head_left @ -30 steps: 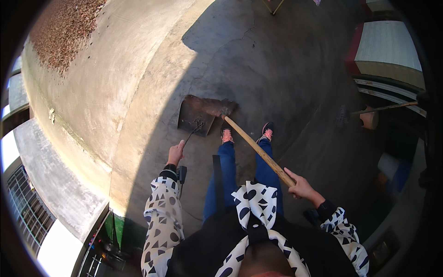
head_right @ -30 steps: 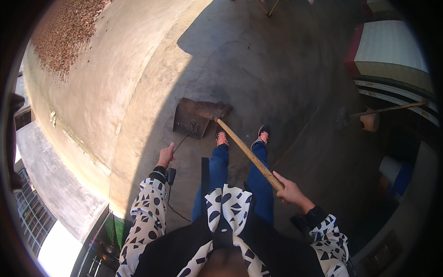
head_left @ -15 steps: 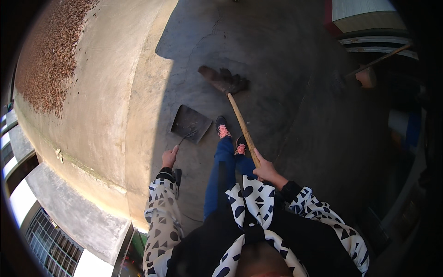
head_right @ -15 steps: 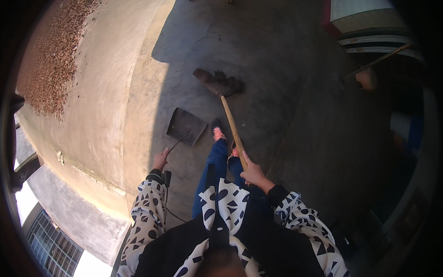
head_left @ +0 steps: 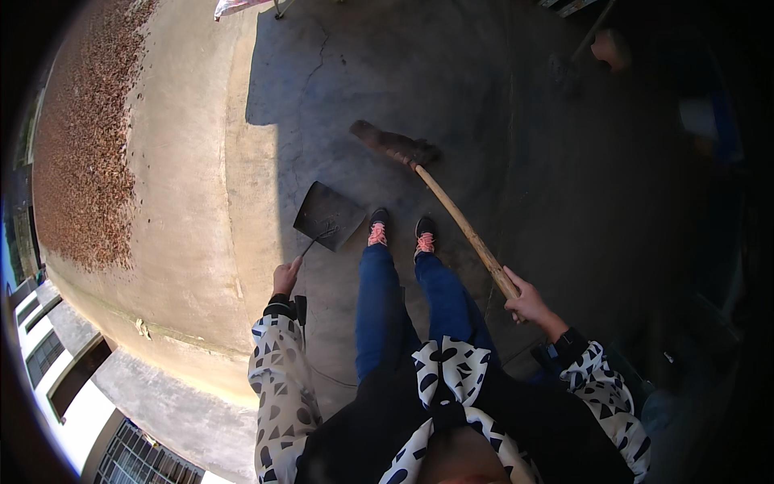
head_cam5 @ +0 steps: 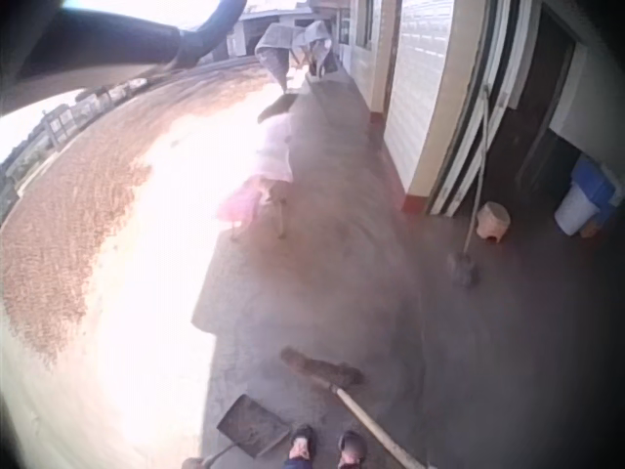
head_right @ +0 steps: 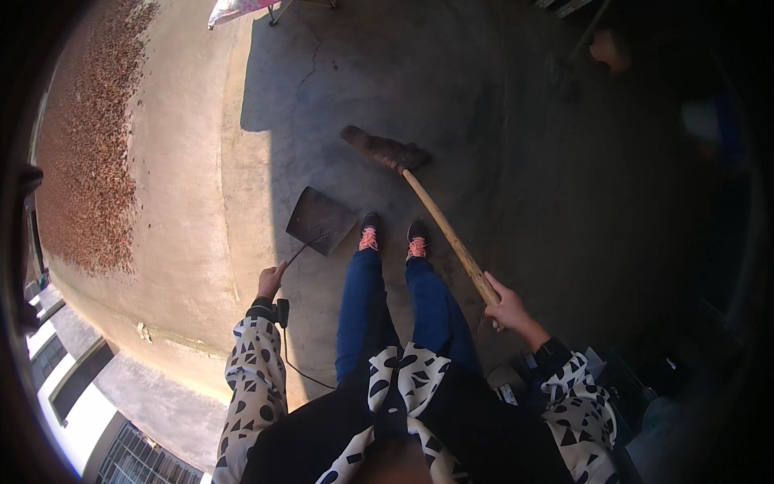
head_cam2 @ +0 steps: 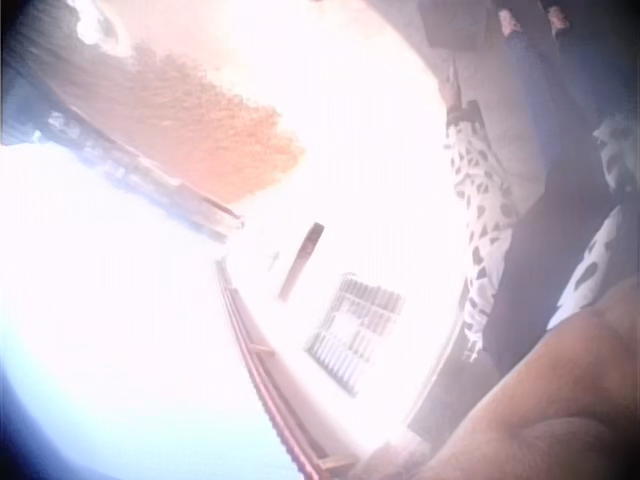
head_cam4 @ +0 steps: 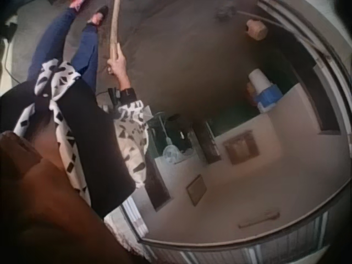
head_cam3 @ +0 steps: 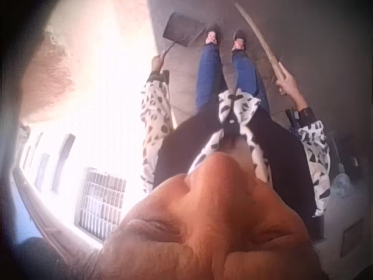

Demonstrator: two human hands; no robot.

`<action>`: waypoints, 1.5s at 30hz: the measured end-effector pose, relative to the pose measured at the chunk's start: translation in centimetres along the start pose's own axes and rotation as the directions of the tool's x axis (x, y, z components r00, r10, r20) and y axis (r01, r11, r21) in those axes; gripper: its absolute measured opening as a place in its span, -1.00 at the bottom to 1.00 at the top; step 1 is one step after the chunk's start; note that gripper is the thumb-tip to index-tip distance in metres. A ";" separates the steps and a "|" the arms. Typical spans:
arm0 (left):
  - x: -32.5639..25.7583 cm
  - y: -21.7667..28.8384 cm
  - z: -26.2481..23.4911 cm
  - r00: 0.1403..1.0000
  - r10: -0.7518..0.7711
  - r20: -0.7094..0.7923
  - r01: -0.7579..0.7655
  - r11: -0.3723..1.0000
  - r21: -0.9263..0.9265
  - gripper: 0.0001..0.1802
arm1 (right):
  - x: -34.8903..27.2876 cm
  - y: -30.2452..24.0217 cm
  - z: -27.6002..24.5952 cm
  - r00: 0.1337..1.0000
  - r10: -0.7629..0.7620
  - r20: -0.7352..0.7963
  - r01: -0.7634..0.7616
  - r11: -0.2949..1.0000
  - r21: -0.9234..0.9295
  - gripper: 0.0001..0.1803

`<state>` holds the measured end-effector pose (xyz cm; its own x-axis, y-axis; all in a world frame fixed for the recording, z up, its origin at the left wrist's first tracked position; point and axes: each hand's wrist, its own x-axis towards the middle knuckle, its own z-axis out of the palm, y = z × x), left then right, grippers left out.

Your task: The person sweeps a concrete floor with a broom and dustpan, moving debris into the dustpan and then into a trash bag. They walk through a room and onto a balcony, sweeping different areas and collecting dirt.

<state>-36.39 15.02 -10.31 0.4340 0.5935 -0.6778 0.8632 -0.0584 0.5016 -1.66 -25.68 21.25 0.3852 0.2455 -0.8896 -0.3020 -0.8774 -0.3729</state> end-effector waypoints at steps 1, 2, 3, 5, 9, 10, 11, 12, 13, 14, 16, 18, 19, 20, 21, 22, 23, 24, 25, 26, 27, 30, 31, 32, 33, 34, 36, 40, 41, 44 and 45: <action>0.3 0.1 -0.3 1.000 0.009 0.012 -0.009 1.000 0.008 -0.29 | 0.8 0.1 -0.3 0.996 -0.030 -0.085 0.035 0.998 0.057 -0.07; 0.6 0.2 -0.6 0.998 0.047 0.047 -0.049 0.998 0.027 -0.28 | 1.7 0.3 -0.6 0.995 -0.025 -0.093 0.037 0.991 0.126 -0.06; 0.9 0.3 -0.9 0.996 0.041 0.080 -0.046 0.997 0.067 -0.28 | 2.7 0.3 -0.8 0.992 0.024 -0.126 -0.002 0.985 0.173 -0.05; 1.1 0.3 -1.8 0.982 0.017 0.187 -0.041 0.991 0.129 -0.28 | 5.1 0.0 -1.2 0.976 0.049 -0.214 0.021 0.950 0.311 -0.03; 1.5 0.4 -3.6 0.991 0.118 0.064 -0.130 0.963 0.237 -0.28 | 10.3 -0.8 0.8 0.968 0.012 -0.250 0.118 0.860 0.497 0.00; 1.9 0.6 -3.9 0.986 0.138 0.089 -0.155 0.959 0.237 -0.28 | 11.1 -0.8 2.4 0.969 0.018 -0.246 0.118 0.843 0.524 0.01; 1.9 0.6 -3.9 0.979 0.140 0.148 -0.167 0.966 0.196 -0.29 | 11.8 -1.0 3.7 0.966 0.034 -0.257 0.111 0.842 0.528 0.02; 2.4 0.8 -4.0 0.979 0.141 0.150 -0.171 0.962 0.212 -0.29 | 11.6 -0.6 6.0 0.976 0.010 -0.216 0.112 0.833 0.543 0.02; 2.7 0.9 -3.8 0.963 0.149 0.225 -0.197 0.958 0.207 -0.29 | 11.0 0.0 9.0 0.977 -0.010 -0.213 0.129 0.826 0.549 0.03; 3.3 1.0 -3.8 0.976 0.148 0.161 -0.185 0.951 0.247 -0.29 | 10.1 0.5 12.0 0.992 0.016 -0.126 0.056 0.838 0.543 0.04; 4.4 1.1 -3.5 0.985 0.103 0.137 -0.144 0.934 0.328 -0.28 | 8.0 1.7 17.8 0.999 0.039 0.010 -0.039 0.852 0.522 0.03; 5.7 1.0 -3.4 0.975 0.179 0.130 -0.209 0.939 0.272 -0.27 | 6.2 2.7 21.5 0.995 -0.019 0.095 -0.025 0.896 0.444 0.02; 6.3 0.8 -3.5 0.971 0.220 0.091 -0.236 0.935 0.266 -0.27 | 5.7 2.9 22.4 0.987 -0.060 0.149 -0.003 0.922 0.387 0.02; 6.8 0.6 -3.6 0.974 0.185 0.131 -0.214 0.940 0.265 -0.27 | 5.0 3.2 22.6 0.984 -0.110 0.141 0.047 0.921 0.386 0.00; 7.1 0.4 -3.6 0.973 0.180 0.142 -0.213 0.940 0.266 -0.27 | 4.4 3.4 22.4 0.974 -0.050 0.222 -0.043 0.917 0.397 -0.01; 7.6 0.4 -3.7 0.967 0.153 0.202 -0.205 0.940 0.273 -0.27 | 3.8 3.6 21.5 0.955 -0.042 0.293 -0.088 0.905 0.417 -0.01; 7.6 0.2 -3.6 0.965 0.035 0.260 -0.119 0.941 0.316 -0.28 | 2.9 3.6 20.9 0.936 0.044 0.350 -0.186 0.904 0.385 -0.01; 8.1 0.6 -3.5 0.974 0.113 0.197 -0.165 0.949 0.270 -0.28 | 1.8 3.7 19.7 0.921 0.063 0.385 -0.221 0.898 0.381 -0.03; 8.0 0.9 -3.3 0.976 0.165 0.141 -0.195 0.953 0.232 -0.27 | 0.7 3.8 19.0 0.915 -0.022 0.403 -0.179 0.873 0.454 -0.05; 8.2 1.6 -3.0 0.970 0.171 0.175 -0.211 0.946 0.247 -0.28 | -0.4 3.7 18.4 0.916 -0.109 0.386 -0.092 0.880 0.467 -0.06; 8.1 2.3 -2.6 0.971 0.206 0.123 -0.230 0.944 0.237 -0.28 | -1.7 3.8 17.8 0.910 -0.150 0.387 -0.046 0.890 0.454 -0.07; 7.7 5.2 -1.0 0.956 0.235 0.178 -0.269 0.942 0.201 -0.34 | -4.4 4.0 17.1 0.945 -0.094 0.312 -0.043 0.913 0.407 -0.07; 7.6 6.3 -0.4 0.947 0.212 0.243 -0.271 0.931 0.246 -0.37 | -4.7 4.1 17.1 0.957 -0.030 0.287 -0.085 0.921 0.379 -0.08; 7.4 7.4 0.0 0.943 0.292 0.161 -0.323 0.918 0.231 -0.38 | -4.9 4.5 17.2 0.961 -0.132 0.243 0.025 0.917 0.399 -0.08; 7.4 8.6 0.3 0.939 0.313 0.139 -0.339 0.908 0.245 -0.40 | -4.6 5.0 17.3 0.968 -0.152 0.200 0.068 0.926 0.372 -0.09; 7.0 9.4 0.7 0.933 0.346 0.099 -0.360 0.901 0.241 -0.41 | -4.2 5.7 17.5 0.967 -0.200 0.159 0.128 0.918 0.376 -0.10; 6.7 11.7 1.3 0.930 0.333 0.157 -0.364 0.898 0.248 -0.42 | -3.0 7.5 17.8 0.974 -0.184 0.130 0.132 0.934 0.332 -0.11; 7.4 17.7 2.7 0.874 0.432 0.221 -0.466 0.874 0.135 -0.43 | -0.4 11.1 17.0 0.913 -0.399 -0.084 0.399 0.835 0.379 -0.13; 7.9 19.5 3.1 0.858 0.447 0.251 -0.479 0.875 0.078 -0.44 | 0.1 11.5 16.4 0.908 -0.409 -0.096 0.414 0.832 0.370 -0.13; 9.2 24.8 3.7 0.792 0.590 0.156 -0.607 0.789 0.094 -0.51 | 0.7 11.6 14.2 0.908 -0.398 -0.133 0.418 0.836 0.354 -0.14; 9.3 26.4 3.9 0.769 0.617 0.166 -0.626 0.780 0.005 -0.52 | 0.5 11.3 13.3 0.890 -0.424 -0.166 0.455 0.822 0.342 -0.14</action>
<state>-8.57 15.87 -5.48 0.9092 0.2877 -0.3011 0.4025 -0.4212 0.8128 -16.46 -30.01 13.07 0.6160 0.5220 -0.5900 -0.3709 -0.4686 -0.8018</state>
